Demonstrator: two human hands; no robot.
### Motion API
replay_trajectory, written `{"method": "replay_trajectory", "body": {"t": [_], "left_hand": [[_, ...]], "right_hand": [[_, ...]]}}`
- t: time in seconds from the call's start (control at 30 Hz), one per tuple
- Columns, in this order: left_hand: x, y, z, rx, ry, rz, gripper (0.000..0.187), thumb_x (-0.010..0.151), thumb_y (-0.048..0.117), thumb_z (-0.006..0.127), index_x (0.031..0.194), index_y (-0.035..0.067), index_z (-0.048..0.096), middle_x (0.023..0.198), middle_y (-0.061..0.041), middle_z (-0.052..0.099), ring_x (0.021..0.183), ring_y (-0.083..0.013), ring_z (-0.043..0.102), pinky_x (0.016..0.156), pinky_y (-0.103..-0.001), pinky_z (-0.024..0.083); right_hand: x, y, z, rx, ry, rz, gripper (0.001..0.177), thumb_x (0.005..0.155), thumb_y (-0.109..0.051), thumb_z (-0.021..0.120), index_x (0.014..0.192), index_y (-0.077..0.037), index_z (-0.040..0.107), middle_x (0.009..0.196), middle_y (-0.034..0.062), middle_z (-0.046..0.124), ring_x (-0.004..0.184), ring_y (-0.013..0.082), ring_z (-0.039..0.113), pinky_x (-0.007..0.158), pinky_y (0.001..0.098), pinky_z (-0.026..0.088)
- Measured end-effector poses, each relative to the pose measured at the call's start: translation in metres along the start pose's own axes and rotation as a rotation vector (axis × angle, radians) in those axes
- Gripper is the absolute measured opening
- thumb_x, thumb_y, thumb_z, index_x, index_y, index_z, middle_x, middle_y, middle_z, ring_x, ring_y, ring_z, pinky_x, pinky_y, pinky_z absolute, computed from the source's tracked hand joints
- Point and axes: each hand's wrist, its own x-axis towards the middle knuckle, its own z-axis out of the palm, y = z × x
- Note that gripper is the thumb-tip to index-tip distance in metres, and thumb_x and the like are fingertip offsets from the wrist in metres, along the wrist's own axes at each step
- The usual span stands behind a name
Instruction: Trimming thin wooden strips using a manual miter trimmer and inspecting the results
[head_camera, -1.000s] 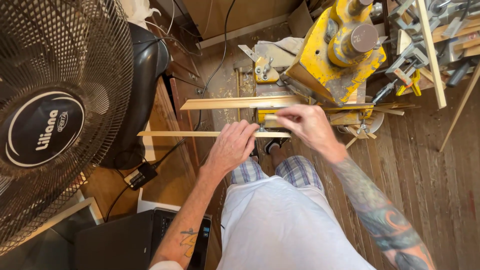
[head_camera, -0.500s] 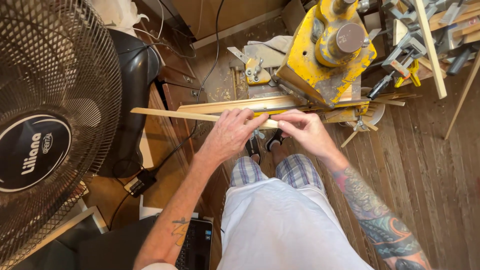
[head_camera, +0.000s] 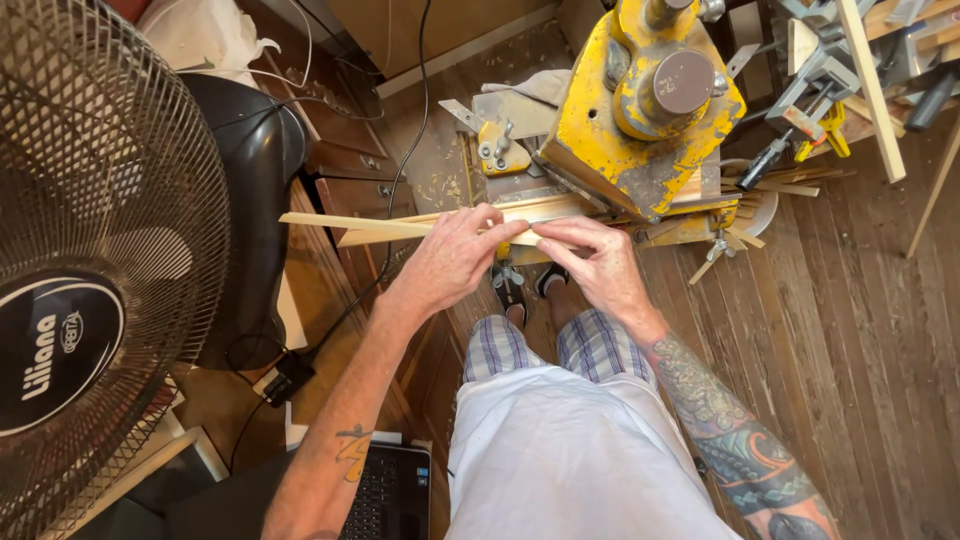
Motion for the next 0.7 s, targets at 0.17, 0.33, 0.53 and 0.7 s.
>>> {"method": "replay_trajectory", "body": {"t": [0.17,0.33,0.53,0.7], "left_hand": [[0.015,-0.006,-0.003,-0.079,0.018,0.023,0.038,0.108,0.021,0.053,0.145,0.026,0.058,0.116,-0.003,0.063,0.104,-0.0169,0.067,0.091,-0.037,0.05],[0.02,0.007,-0.023,-0.175,0.01,0.01,0.034,0.107,0.015,0.055,0.139,0.023,0.064,0.123,-0.004,0.071,0.111,-0.0174,0.069,0.095,-0.037,0.049],[0.018,0.008,-0.019,-0.239,0.03,0.019,0.041,0.101,0.006,0.059,0.14,0.02,0.063,0.127,-0.009,0.071,0.117,-0.024,0.068,0.099,-0.043,0.051],[0.022,0.005,-0.011,-0.186,0.142,0.06,0.025,0.104,0.015,0.062,0.127,0.019,0.071,0.122,-0.003,0.071,0.109,-0.0224,0.07,0.09,-0.038,0.053]], "right_hand": [[0.002,0.013,0.014,0.116,0.117,0.107,0.02,0.089,-0.009,0.082,0.108,-0.01,0.082,0.105,0.0095,0.079,0.1,0.0188,0.073,0.083,0.0326,0.061],[0.0,0.026,0.02,0.286,0.24,0.259,0.026,0.082,-0.004,0.086,0.107,-0.005,0.08,0.107,0.0126,0.078,0.099,0.0167,0.072,0.081,0.0271,0.064],[0.003,0.024,0.023,0.404,0.29,0.28,0.03,0.079,0.001,0.088,0.107,0.0,0.077,0.102,0.0134,0.075,0.092,0.0154,0.075,0.078,0.0247,0.066],[-0.002,0.027,0.031,0.384,0.365,0.262,0.031,0.076,0.002,0.09,0.104,0.003,0.076,0.102,0.0184,0.076,0.094,0.0195,0.075,0.078,0.0254,0.066]]}}
